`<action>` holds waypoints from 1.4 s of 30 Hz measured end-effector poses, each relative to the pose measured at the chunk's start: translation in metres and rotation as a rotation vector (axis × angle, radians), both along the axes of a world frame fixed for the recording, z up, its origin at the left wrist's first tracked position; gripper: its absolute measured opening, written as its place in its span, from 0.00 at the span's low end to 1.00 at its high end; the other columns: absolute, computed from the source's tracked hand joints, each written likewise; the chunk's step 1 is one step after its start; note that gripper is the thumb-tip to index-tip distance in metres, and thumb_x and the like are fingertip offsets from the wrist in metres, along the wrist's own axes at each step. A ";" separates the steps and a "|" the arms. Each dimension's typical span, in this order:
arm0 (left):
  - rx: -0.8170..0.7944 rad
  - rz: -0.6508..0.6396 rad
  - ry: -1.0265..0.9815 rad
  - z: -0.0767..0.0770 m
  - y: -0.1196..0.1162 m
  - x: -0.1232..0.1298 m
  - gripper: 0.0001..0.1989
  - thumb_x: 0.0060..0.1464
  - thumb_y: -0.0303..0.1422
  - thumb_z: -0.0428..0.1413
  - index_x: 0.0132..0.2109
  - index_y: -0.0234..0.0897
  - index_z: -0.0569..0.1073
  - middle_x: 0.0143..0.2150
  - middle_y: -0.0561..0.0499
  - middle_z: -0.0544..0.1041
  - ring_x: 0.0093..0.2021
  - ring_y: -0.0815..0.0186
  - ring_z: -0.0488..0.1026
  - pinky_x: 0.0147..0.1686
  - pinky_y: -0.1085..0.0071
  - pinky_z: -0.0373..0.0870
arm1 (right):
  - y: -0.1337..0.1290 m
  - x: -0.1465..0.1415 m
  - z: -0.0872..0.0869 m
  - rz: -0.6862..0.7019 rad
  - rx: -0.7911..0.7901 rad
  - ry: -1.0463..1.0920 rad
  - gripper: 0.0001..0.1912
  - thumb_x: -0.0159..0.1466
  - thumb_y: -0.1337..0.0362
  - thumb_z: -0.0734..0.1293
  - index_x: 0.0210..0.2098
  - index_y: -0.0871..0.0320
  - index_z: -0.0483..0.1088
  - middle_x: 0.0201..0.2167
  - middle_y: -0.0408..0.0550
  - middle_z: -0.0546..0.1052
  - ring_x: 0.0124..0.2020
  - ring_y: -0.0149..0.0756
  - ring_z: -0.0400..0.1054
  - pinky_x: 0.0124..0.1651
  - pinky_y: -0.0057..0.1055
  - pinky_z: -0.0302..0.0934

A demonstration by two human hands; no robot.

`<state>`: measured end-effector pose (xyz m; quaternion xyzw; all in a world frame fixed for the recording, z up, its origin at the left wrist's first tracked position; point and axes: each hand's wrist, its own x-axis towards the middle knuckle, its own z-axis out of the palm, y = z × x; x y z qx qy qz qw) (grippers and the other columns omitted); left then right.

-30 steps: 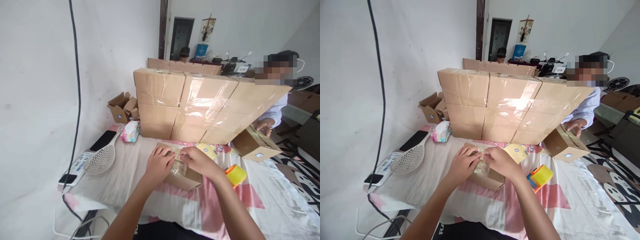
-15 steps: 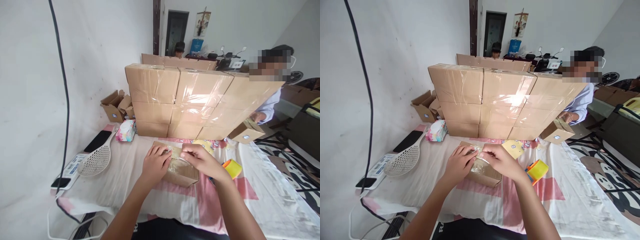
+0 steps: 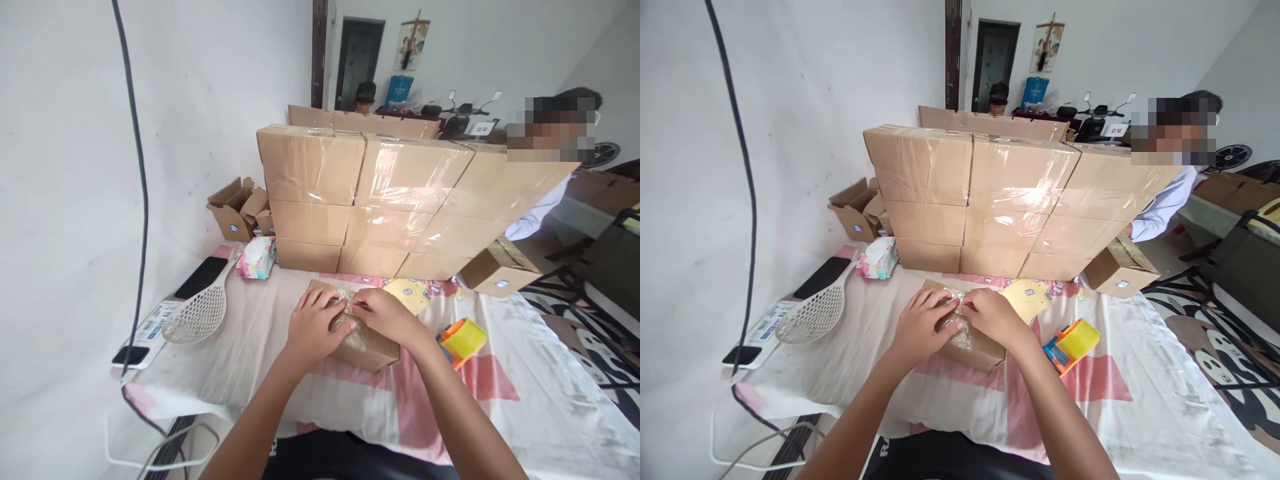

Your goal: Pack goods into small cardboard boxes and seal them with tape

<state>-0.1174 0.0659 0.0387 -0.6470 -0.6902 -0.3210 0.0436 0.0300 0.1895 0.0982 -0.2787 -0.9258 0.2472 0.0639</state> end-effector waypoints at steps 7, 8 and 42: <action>0.006 0.008 -0.010 0.001 0.002 0.002 0.16 0.56 0.44 0.62 0.51 0.47 0.80 0.55 0.50 0.78 0.55 0.55 0.71 0.62 0.53 0.65 | -0.009 -0.001 0.002 -0.153 0.180 -0.141 0.14 0.67 0.61 0.64 0.25 0.56 0.68 0.30 0.47 0.76 0.34 0.37 0.69 0.34 0.32 0.49; 0.007 0.011 -0.008 0.000 0.002 0.003 0.16 0.56 0.44 0.62 0.51 0.47 0.80 0.55 0.50 0.78 0.55 0.55 0.71 0.62 0.52 0.65 | -0.009 0.000 0.002 -0.198 0.206 -0.155 0.10 0.66 0.59 0.66 0.30 0.56 0.71 0.33 0.48 0.77 0.36 0.40 0.71 0.35 0.32 0.50; 0.065 0.039 0.104 -0.007 0.000 0.005 0.16 0.60 0.41 0.59 0.54 0.48 0.78 0.54 0.50 0.79 0.54 0.54 0.73 0.61 0.51 0.65 | -0.027 0.007 -0.017 -0.532 0.177 0.084 0.17 0.63 0.65 0.66 0.18 0.55 0.61 0.26 0.53 0.75 0.37 0.45 0.66 0.44 0.41 0.53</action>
